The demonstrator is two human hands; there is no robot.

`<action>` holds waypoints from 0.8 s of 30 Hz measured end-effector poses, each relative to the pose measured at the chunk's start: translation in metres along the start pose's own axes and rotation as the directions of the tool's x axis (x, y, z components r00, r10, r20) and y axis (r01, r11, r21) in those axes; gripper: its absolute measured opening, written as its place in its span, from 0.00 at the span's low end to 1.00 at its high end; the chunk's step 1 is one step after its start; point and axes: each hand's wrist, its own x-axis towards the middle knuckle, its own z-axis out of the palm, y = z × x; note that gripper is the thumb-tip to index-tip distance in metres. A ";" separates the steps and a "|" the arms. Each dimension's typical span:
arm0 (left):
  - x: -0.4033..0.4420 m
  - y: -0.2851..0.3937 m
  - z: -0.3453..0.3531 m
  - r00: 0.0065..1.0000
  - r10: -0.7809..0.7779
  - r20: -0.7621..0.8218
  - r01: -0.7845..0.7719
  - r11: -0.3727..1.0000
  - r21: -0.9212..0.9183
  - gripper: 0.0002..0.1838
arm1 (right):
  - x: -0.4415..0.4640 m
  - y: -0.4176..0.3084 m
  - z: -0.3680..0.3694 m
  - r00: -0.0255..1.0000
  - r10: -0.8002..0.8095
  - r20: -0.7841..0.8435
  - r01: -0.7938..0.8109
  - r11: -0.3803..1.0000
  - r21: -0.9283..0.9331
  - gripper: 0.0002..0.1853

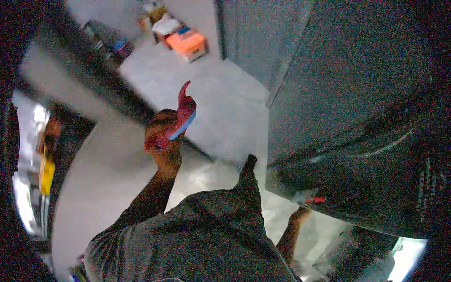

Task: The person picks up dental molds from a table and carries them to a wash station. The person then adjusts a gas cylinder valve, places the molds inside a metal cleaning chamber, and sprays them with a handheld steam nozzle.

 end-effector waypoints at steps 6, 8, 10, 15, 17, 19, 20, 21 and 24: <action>0.071 -0.112 0.114 0.955 -0.269 -0.123 0.233 0.940 -0.247 0.22 | 0.107 -0.012 0.027 0.954 0.282 -0.099 -0.219 0.885 0.412 0.25; 0.115 -0.170 0.145 0.975 -0.159 -0.155 0.134 0.978 -0.159 0.19 | 0.139 -0.009 0.060 0.945 0.318 -0.083 -0.257 0.874 0.413 0.25; 0.157 -0.213 0.159 0.909 0.417 0.027 -0.378 0.795 0.475 0.13 | 0.155 -0.002 0.095 0.934 0.355 -0.031 -0.312 0.858 0.407 0.25; 0.209 -0.286 0.167 0.881 0.462 0.104 -0.452 0.753 0.478 0.16 | 0.173 0.023 0.193 0.862 0.464 0.204 -0.507 0.796 0.329 0.25; 0.226 -0.323 0.159 0.903 0.402 0.150 -0.422 0.766 0.485 0.16 | 0.177 0.025 0.243 0.819 0.505 0.273 -0.570 0.771 0.284 0.25; 0.237 -0.343 0.159 0.915 0.353 0.194 -0.402 0.763 0.506 0.17 | 0.180 0.030 0.293 0.765 0.545 0.343 -0.632 0.737 0.239 0.26; 0.244 -0.353 0.154 0.984 0.105 0.146 -0.150 0.926 0.345 0.16 | 0.183 0.026 0.319 0.743 0.555 0.374 -0.652 0.726 0.218 0.26; 0.250 -0.361 0.147 0.979 -0.153 0.133 0.130 0.978 0.163 0.15 | 0.191 0.023 0.343 0.733 0.548 0.403 -0.655 0.728 0.201 0.26; 0.291 -0.415 0.099 0.887 -0.364 0.285 0.403 0.911 -0.091 0.14 | 0.214 0.011 0.427 0.678 0.557 0.480 -0.678 0.726 0.116 0.26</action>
